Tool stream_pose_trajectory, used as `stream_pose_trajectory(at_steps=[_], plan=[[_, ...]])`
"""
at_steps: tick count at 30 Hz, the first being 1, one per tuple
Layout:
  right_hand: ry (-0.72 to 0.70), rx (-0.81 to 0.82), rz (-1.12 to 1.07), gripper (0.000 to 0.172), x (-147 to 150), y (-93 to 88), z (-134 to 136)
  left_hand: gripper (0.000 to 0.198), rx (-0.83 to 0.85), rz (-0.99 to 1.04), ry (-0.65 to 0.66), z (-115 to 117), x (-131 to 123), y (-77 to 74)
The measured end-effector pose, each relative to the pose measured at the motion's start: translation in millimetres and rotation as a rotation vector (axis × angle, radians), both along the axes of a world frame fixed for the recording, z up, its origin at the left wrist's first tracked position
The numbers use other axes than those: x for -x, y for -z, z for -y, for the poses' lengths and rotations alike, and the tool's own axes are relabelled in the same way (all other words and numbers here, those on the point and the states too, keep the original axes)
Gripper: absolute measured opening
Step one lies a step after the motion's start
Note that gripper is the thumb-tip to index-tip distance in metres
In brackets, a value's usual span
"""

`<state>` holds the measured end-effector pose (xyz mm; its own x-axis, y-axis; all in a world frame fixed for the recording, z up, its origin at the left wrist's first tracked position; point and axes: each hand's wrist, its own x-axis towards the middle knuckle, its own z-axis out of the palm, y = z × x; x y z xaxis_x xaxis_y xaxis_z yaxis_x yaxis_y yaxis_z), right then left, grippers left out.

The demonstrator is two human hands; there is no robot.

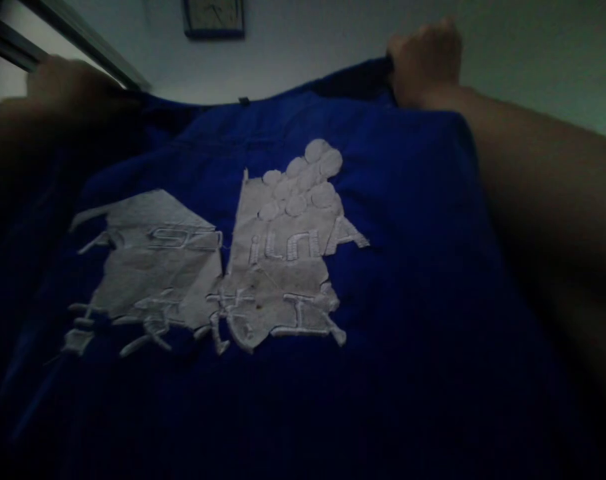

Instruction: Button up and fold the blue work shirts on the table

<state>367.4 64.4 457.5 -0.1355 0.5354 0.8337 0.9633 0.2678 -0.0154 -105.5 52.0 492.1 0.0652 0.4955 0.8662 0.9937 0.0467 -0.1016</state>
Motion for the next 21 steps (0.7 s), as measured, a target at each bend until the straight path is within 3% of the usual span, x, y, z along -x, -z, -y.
stream_pose_trajectory(at_steps=[2, 4, 10, 15, 18, 21], plan=[[0.14, -0.216, 0.07, 0.055, -0.9, 3.2, -8.1, 0.058, -0.047, 0.068, -0.1, -6.0, -11.5, 4.4], [0.25, -0.299, 0.12, 0.048, -2.5, 5.1, -13.0, 0.053, 0.02, 0.072, -0.098, -16.3, -20.5, 13.9], [0.343, -0.098, 0.148, 0.032, -0.1, 19.9, -32.9, 0.043, 0.15, 0.096, -0.07, -42.4, -31.3, 60.3], [0.393, -0.032, 0.169, 0.031, 3.1, 39.1, -53.0, 0.04, 0.169, 0.141, -0.059, -66.5, -40.5, 85.4], [0.41, 0.157, 0.178, 0.033, 5.9, 67.9, -75.0, 0.038, 0.285, 0.172, -0.049, -90.9, -52.5, 110.5], [0.38, 0.377, 0.214, 0.032, 12.1, 118.4, -91.3, 0.035, 0.483, 0.194, -0.038, -109.7, -71.8, 155.5]])
